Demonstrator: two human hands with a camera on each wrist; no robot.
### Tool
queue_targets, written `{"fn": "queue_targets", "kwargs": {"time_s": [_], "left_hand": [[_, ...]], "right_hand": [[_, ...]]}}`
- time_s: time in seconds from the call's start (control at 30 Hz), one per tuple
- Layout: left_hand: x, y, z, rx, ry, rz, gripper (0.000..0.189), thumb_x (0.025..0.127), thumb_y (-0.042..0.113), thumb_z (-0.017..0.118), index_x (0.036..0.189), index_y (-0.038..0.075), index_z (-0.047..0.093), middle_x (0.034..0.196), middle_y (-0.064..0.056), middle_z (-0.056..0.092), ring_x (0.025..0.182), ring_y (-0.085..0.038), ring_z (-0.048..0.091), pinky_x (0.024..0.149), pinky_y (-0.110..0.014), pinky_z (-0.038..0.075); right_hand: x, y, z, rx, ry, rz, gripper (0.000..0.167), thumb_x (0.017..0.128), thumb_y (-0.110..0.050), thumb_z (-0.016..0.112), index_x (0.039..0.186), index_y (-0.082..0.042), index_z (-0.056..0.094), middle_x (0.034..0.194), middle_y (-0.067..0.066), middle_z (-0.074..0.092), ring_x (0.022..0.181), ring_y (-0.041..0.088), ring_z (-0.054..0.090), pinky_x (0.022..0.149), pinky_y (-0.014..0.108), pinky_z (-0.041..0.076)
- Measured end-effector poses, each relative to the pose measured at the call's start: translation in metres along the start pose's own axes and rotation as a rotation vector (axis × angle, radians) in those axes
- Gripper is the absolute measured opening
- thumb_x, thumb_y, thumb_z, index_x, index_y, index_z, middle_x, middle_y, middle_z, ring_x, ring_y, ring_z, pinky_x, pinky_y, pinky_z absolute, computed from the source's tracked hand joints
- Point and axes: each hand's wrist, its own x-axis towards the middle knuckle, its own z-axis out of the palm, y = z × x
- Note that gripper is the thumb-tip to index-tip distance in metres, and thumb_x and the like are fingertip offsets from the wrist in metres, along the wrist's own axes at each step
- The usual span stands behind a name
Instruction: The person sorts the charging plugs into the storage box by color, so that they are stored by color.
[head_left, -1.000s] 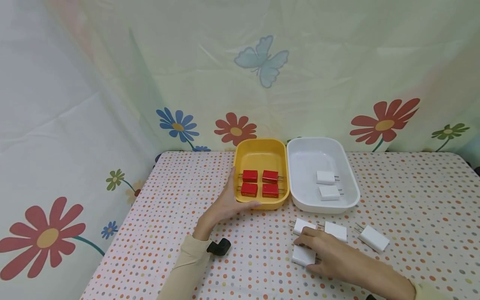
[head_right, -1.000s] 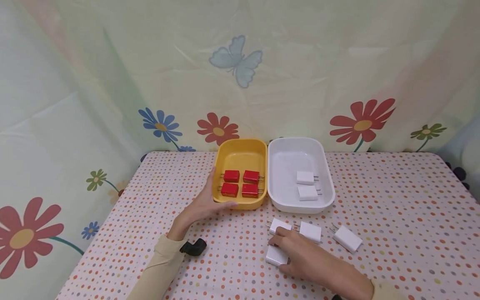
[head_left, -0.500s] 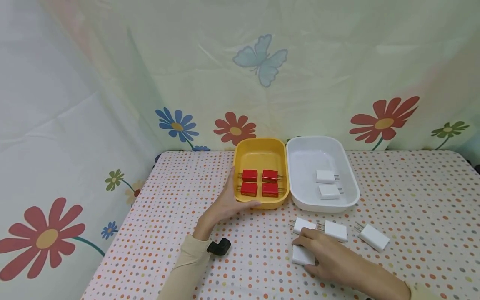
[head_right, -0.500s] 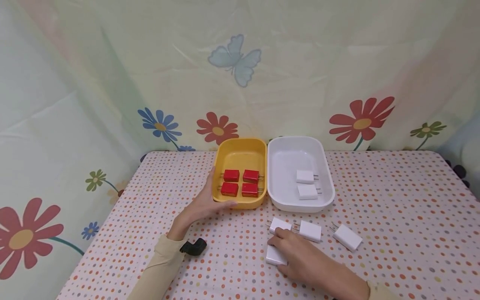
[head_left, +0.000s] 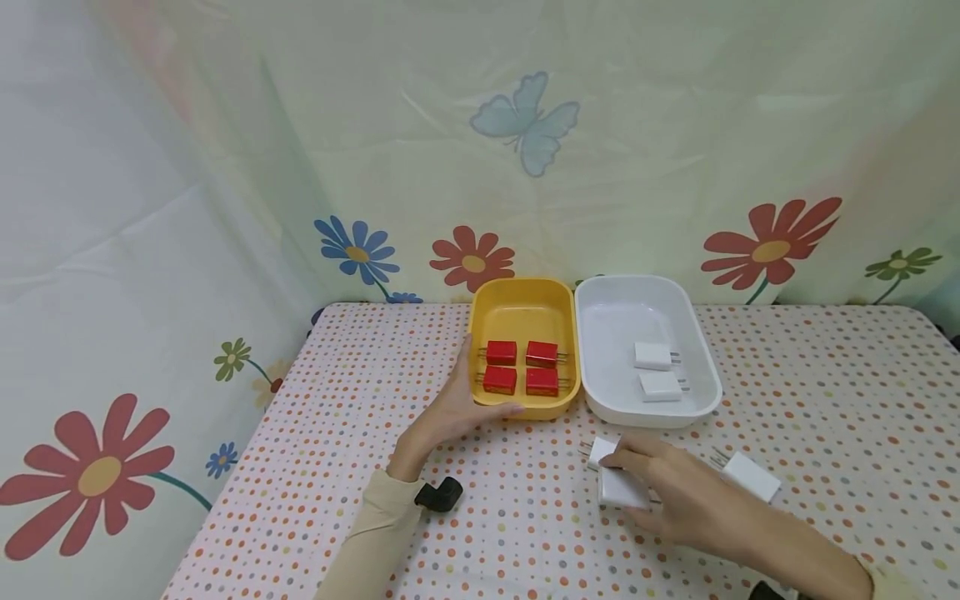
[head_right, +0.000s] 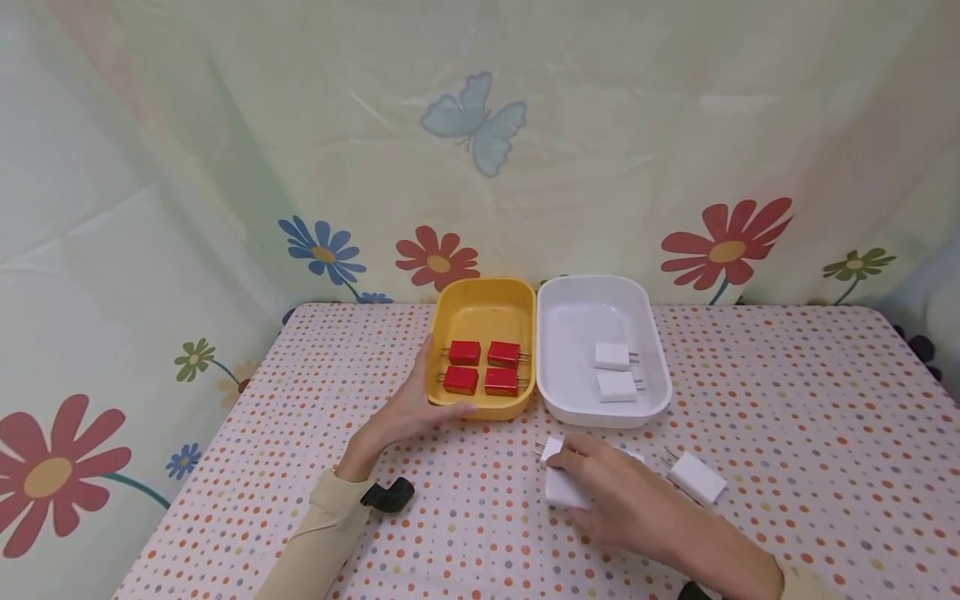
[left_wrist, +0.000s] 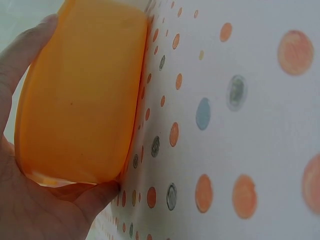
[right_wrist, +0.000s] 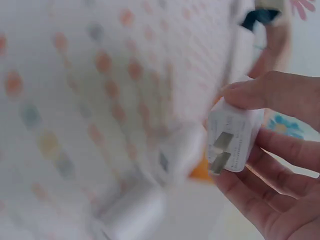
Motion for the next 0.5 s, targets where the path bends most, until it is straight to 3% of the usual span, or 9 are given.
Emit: {"fn": "queue_targets", "kwargs": {"time_s": [0.27, 0.5], "left_hand": [[0.001, 0.002, -0.002, -0.006, -0.001, 0.020, 0.129, 0.084, 0.030, 0.090, 0.168, 0.019, -0.007, 0.169, -0.008, 0.024, 0.151, -0.026, 0.031, 0.120, -0.055, 0.034], [0.000, 0.000, -0.001, -0.019, -0.009, 0.008, 0.127, 0.085, 0.030, 0.089, 0.168, 0.021, -0.007, 0.169, -0.008, 0.024, 0.150, -0.025, 0.031, 0.119, -0.055, 0.036]], "right_hand": [[0.022, 0.022, -0.073, -0.068, 0.257, 0.034, 0.054, 0.072, -0.005, 0.095, 0.121, 0.002, 0.073, 0.114, 0.016, 0.069, 0.099, 0.030, 0.067, 0.084, 0.050, 0.061], [0.056, 0.058, -0.111, -0.053, 0.277, 0.116, 0.051, 0.078, 0.001, 0.090, 0.123, 0.012, 0.068, 0.110, 0.023, 0.066, 0.101, 0.040, 0.067, 0.088, 0.058, 0.058]]}}
